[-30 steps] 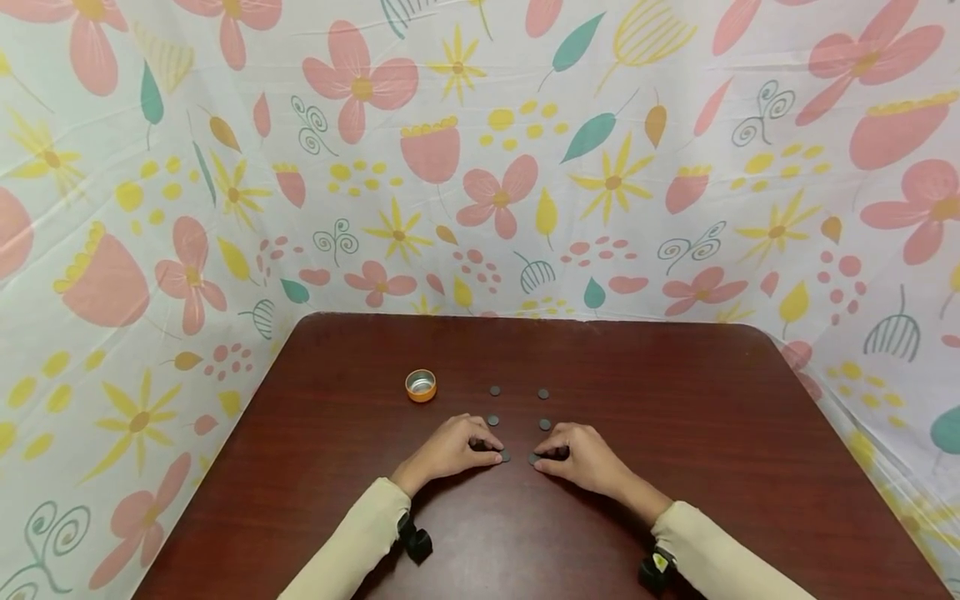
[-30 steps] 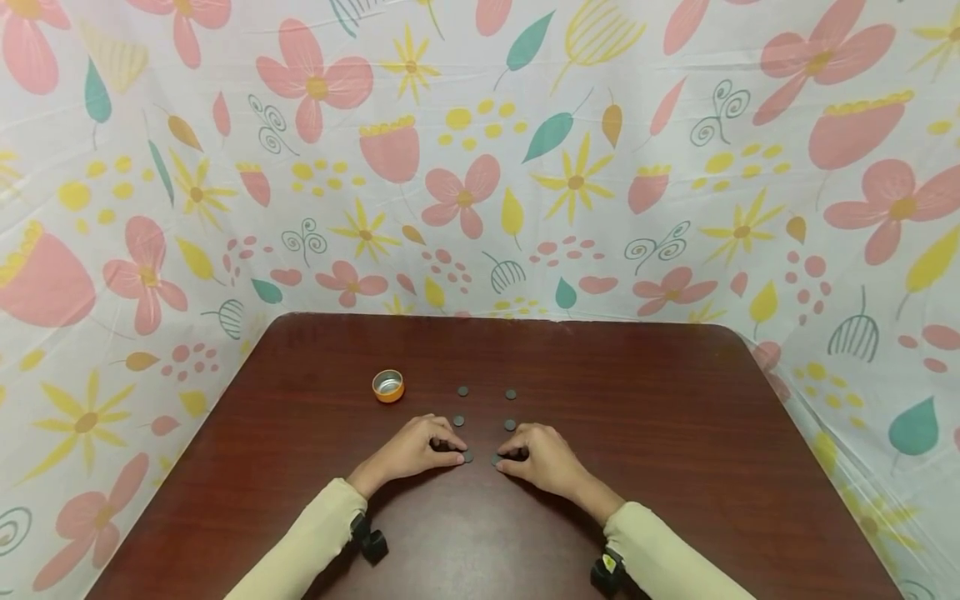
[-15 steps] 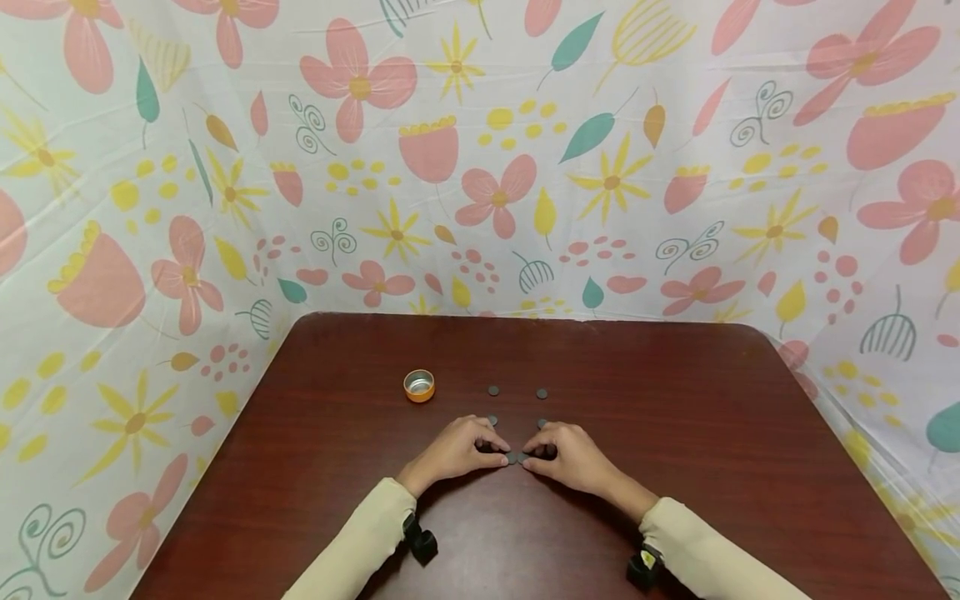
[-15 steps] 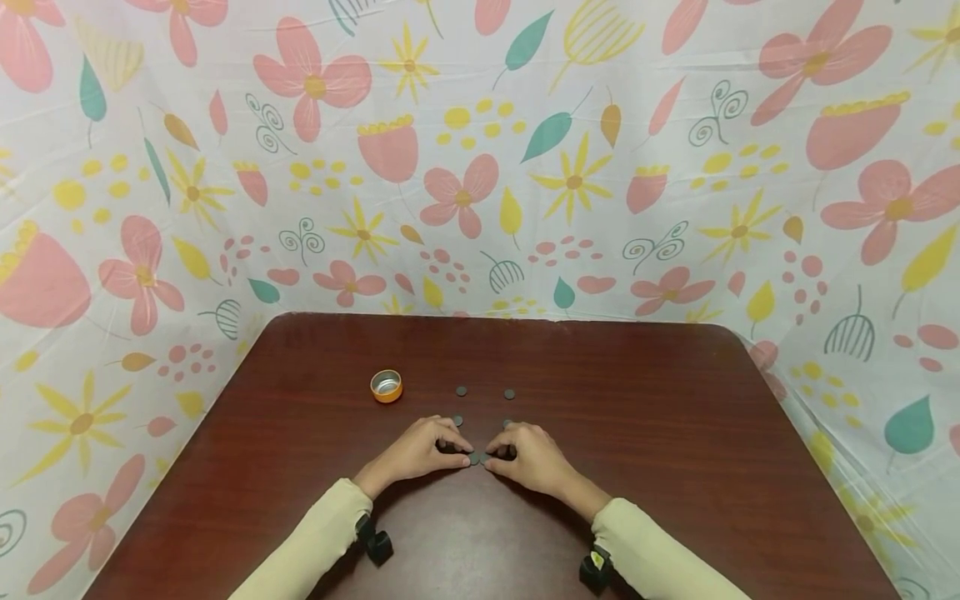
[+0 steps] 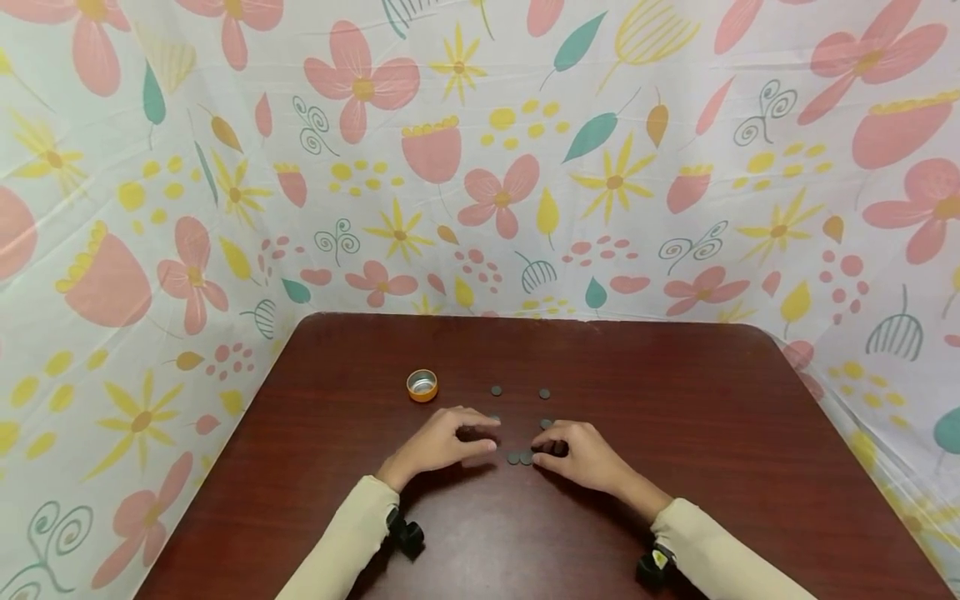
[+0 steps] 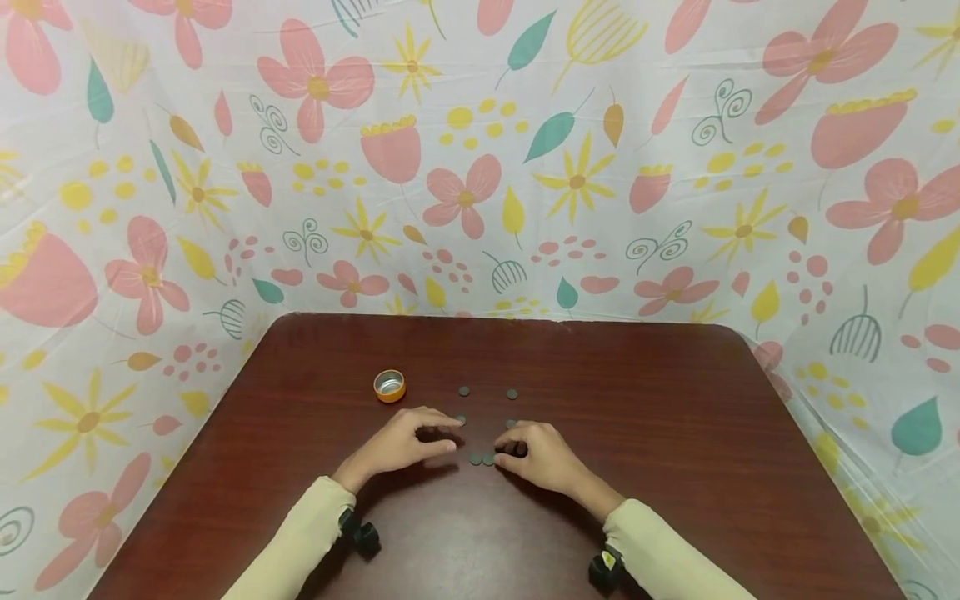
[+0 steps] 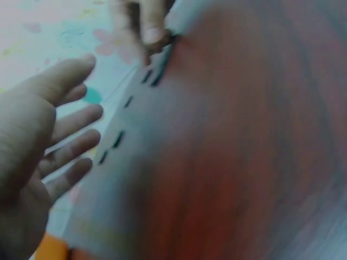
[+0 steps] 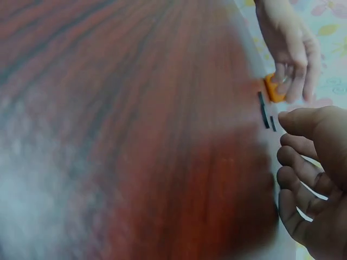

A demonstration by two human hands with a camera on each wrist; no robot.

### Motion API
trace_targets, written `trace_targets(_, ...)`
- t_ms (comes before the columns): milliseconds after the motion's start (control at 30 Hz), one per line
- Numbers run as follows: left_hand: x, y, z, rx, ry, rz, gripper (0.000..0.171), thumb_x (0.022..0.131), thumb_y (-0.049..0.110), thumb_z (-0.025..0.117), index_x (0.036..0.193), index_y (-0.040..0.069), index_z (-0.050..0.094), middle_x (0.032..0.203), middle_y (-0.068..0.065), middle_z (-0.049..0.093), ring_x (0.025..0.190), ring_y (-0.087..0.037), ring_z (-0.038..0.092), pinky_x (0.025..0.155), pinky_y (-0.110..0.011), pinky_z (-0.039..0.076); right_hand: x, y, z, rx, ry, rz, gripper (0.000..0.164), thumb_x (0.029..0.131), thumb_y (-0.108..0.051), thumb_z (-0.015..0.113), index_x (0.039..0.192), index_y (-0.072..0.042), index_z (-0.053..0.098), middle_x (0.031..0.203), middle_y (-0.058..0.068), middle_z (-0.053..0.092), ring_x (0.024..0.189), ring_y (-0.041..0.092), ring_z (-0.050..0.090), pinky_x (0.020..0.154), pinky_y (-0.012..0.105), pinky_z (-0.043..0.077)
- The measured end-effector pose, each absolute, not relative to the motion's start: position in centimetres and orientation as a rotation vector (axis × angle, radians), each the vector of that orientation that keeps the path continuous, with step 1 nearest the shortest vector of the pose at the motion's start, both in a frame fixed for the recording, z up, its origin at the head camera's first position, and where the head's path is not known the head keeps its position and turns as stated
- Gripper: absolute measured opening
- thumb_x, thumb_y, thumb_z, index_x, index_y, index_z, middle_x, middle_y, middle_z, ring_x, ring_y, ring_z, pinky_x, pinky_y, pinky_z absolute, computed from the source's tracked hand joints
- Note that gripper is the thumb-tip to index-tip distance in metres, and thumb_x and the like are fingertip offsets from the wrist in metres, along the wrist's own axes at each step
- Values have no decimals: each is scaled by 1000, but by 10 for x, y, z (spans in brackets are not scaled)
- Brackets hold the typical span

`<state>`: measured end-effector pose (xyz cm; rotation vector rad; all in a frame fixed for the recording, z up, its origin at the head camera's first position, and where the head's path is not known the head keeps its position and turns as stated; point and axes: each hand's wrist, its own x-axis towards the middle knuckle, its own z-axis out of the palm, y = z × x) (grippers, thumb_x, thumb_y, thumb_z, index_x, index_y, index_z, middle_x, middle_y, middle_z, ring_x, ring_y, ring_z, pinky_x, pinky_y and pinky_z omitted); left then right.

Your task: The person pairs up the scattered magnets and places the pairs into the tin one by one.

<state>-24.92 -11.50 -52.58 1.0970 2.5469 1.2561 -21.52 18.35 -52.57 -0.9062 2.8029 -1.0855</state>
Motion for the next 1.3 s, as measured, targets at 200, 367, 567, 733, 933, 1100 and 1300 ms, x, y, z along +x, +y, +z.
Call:
trace_targets(200, -261, -149, -511, 1026, 2696, 1524, 39, 93, 37, 78, 129, 23, 73, 128, 7, 70, 120, -14, 64, 97, -46, 55, -219, 189, -518, -942, 2832, -1088, 18, 90, -22, 81, 105, -13, 79, 90, -12, 65, 75, 3, 57, 65, 23, 51)
trace_targets(367, -276, -180, -513, 873, 2818, 1634, 41, 90, 28, 81, 130, 22, 72, 135, 0, 66, 128, -22, 58, 98, -54, 52, -225, 185, -508, -953, 2840, -1074, 24, 91, -26, 80, 109, -10, 79, 93, -8, 68, 72, 6, 54, 63, 23, 48)
trace_targets(567, -287, -197, -527, 688, 2804, 1667, 52, 89, 24, 83, 137, 13, 67, 149, -10, 55, 141, -29, 47, 110, -59, 42, -230, 176, -503, -982, 2808, -1065, 31, 91, -30, 80, 115, -9, 78, 98, -2, 71, 75, 11, 58, 64, 24, 48)
trace_targets(733, -291, -196, -537, 595, 2781, 1682, 63, 89, 30, 83, 143, 6, 61, 152, -14, 52, 139, -30, 50, 108, -57, 45, -228, 169, -512, -1022, 2786, -1057, 35, 89, -34, 82, 116, -12, 79, 101, -3, 71, 84, 14, 62, 67, 25, 49)
trace_targets(933, -293, -194, -545, 519, 2793, 1639, 70, 87, 35, 84, 147, 12, 58, 142, -7, 62, 114, -26, 64, 92, -48, 54, -224, 160, -523, -1004, 2785, -993, 37, 85, -39, 85, 114, -18, 80, 99, -8, 67, 85, 10, 59, 71, 25, 48)
trace_targets(1100, -294, -194, -548, 473, 2774, 1644, 73, 87, 36, 84, 149, 13, 55, 133, -6, 66, 106, -23, 64, 89, -43, 55, -223, 157, -526, -970, 2789, -964, 38, 83, -39, 86, 113, -18, 81, 96, -11, 63, 81, 7, 54, 68, 25, 44)
trace_targets(1300, -295, -193, -548, 461, 2773, 1658, 70, 87, 30, 84, 147, 7, 56, 134, -9, 66, 111, -27, 65, 92, -50, 55, -224, 156, -526, -959, 2802, -944, 27, 83, -35, 86, 106, -20, 83, 93, -12, 63, 80, 5, 53, 70, 24, 43)
